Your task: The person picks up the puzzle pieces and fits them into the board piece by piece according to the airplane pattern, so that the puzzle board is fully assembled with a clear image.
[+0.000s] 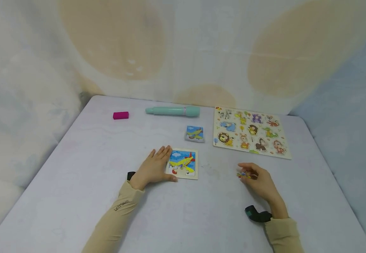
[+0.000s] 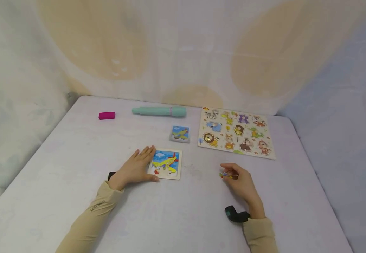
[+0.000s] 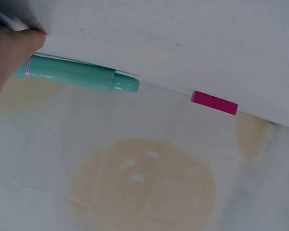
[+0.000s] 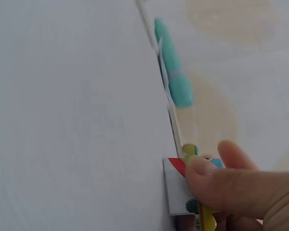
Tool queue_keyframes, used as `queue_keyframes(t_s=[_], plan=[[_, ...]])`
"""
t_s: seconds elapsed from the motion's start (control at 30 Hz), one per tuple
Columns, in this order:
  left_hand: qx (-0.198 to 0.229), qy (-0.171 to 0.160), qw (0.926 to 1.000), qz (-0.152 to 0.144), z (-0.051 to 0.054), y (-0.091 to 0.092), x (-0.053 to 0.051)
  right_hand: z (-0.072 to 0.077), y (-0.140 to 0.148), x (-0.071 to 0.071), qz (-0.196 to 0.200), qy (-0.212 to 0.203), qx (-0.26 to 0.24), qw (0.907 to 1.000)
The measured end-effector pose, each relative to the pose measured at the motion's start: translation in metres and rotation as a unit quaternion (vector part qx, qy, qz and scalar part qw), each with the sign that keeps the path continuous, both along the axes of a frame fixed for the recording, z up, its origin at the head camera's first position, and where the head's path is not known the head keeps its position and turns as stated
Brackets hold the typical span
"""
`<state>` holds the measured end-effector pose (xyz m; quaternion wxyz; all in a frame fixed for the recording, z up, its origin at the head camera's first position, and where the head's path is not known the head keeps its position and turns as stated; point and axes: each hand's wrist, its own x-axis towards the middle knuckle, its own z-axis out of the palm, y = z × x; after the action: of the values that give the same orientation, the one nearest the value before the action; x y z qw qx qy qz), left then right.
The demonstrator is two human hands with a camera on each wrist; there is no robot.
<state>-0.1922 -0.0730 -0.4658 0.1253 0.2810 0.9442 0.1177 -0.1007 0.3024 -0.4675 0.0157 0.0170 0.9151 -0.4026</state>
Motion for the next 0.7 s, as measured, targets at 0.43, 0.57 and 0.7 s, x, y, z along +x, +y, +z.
queue_keyframes(t_s=[0.43,0.57,0.7], plan=[[0.004,-0.005,1.0,0.005,0.001,0.0,-0.002,0.009,-0.053,-0.043,0.019,-0.026,-0.081,0.9962],[0.002,-0.004,1.0,0.005,-0.003,0.001,-0.004,0.01,-0.087,-0.061,0.044,-0.041,-0.101,0.993],[-0.002,-0.007,1.0,0.004,-0.006,0.003,-0.003,0.007,-0.119,-0.074,0.073,-0.046,-0.108,0.9904]])
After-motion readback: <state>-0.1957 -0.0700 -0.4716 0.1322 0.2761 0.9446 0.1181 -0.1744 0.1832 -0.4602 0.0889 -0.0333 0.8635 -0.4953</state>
